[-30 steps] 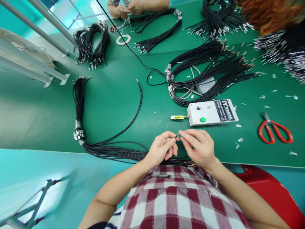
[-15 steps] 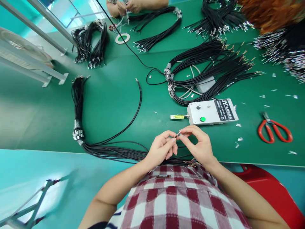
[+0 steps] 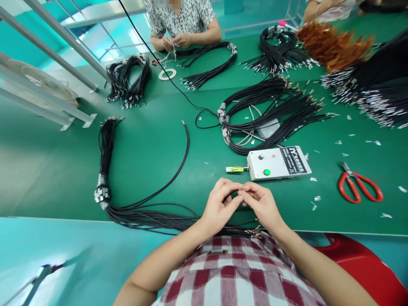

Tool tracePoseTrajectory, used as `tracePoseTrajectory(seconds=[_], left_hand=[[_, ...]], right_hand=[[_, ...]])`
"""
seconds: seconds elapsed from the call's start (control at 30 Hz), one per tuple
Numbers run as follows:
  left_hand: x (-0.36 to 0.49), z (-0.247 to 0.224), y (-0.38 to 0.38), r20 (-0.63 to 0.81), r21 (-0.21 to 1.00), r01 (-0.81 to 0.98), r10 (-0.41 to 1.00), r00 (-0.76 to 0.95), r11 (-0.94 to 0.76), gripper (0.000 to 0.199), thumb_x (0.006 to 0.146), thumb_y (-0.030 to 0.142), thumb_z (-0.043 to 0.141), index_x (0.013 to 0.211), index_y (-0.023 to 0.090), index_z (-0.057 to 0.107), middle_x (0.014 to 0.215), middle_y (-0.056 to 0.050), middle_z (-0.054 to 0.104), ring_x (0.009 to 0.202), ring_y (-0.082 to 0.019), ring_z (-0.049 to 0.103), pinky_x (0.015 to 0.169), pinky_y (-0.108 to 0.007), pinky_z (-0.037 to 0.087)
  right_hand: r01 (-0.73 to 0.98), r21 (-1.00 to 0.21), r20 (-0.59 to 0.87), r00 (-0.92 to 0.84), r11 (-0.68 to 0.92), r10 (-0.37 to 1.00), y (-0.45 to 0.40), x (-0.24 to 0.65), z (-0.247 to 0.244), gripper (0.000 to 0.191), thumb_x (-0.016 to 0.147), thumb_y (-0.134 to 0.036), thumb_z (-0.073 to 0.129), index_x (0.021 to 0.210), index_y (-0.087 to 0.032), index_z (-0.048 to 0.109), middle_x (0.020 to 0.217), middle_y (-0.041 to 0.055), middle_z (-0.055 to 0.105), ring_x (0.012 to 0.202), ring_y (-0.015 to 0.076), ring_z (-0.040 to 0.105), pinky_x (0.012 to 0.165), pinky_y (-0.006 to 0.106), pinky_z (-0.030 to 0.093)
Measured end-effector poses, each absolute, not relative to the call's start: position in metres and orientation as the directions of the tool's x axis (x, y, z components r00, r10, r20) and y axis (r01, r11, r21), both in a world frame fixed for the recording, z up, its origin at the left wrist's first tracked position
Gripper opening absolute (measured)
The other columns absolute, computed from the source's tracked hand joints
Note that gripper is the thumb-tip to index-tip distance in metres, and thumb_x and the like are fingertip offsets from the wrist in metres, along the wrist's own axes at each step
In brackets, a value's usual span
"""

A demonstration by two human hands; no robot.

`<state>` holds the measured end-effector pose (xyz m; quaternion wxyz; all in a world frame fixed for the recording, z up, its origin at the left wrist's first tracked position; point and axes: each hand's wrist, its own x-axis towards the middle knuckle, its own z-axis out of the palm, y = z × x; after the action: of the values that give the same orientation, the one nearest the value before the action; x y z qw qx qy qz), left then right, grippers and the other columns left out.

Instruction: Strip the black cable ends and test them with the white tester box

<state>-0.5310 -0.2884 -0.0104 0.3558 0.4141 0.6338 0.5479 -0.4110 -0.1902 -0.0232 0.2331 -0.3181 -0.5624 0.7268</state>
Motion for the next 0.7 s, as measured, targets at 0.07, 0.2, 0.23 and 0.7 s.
tracePoseTrajectory(seconds=[0.07, 0.2, 0.23, 0.7], left_hand=[[-0.531, -0.011, -0.282, -0.032, 0.999, 0.018, 0.908, -0.417, 0.043, 0.022, 0.087, 0.035, 0.07, 0.102, 0.019, 0.07, 0.101, -0.007, 0.055, 0.08, -0.015, 0.057, 0.066, -0.026, 0.05], [-0.531, -0.01, -0.27, -0.165, 0.954, -0.294, 0.912, -0.376, 0.052, 0.028, 0.076, 0.036, 0.08, 0.084, 0.015, 0.063, 0.091, -0.002, 0.054, 0.069, -0.01, 0.06, 0.064, -0.025, 0.053], [-0.531, -0.01, -0.268, -0.205, 0.936, -0.344, 0.907, -0.367, 0.073, 0.03, 0.075, 0.037, 0.081, 0.081, 0.015, 0.06, 0.083, 0.0, 0.054, 0.061, -0.008, 0.057, 0.057, -0.021, 0.049], [-0.531, -0.017, -0.288, -0.399, 0.907, -0.292, 0.838, -0.372, 0.302, 0.031, 0.089, 0.05, 0.061, 0.086, 0.021, 0.049, 0.047, 0.011, 0.041, 0.035, -0.008, 0.038, 0.037, -0.018, 0.028]], right_hand=[[0.031, -0.967, -0.202, -0.698, -0.254, 0.686, -0.187, -0.41, -0.022, 0.03, 0.076, -0.046, 0.077, 0.072, -0.019, 0.064, 0.066, -0.0016, 0.06, 0.057, 0.0107, 0.055, 0.055, 0.025, 0.049], [0.067, -0.983, -0.163, -0.744, -0.17, 0.648, -0.181, -0.408, -0.02, 0.03, 0.077, -0.046, 0.074, 0.07, -0.019, 0.063, 0.063, -0.0022, 0.059, 0.057, 0.0113, 0.054, 0.056, 0.025, 0.047], [0.083, -0.988, -0.149, -0.75, -0.132, 0.645, -0.18, -0.408, -0.019, 0.031, 0.079, -0.046, 0.073, 0.069, -0.019, 0.062, 0.062, -0.0026, 0.057, 0.057, 0.0113, 0.052, 0.056, 0.025, 0.046], [0.249, -0.657, 0.177, -0.866, 0.712, 0.467, -0.175, -0.399, -0.005, 0.021, 0.095, -0.021, 0.053, 0.076, -0.021, 0.062, 0.073, -0.0014, 0.059, 0.063, 0.0119, 0.051, 0.064, 0.028, 0.037]])
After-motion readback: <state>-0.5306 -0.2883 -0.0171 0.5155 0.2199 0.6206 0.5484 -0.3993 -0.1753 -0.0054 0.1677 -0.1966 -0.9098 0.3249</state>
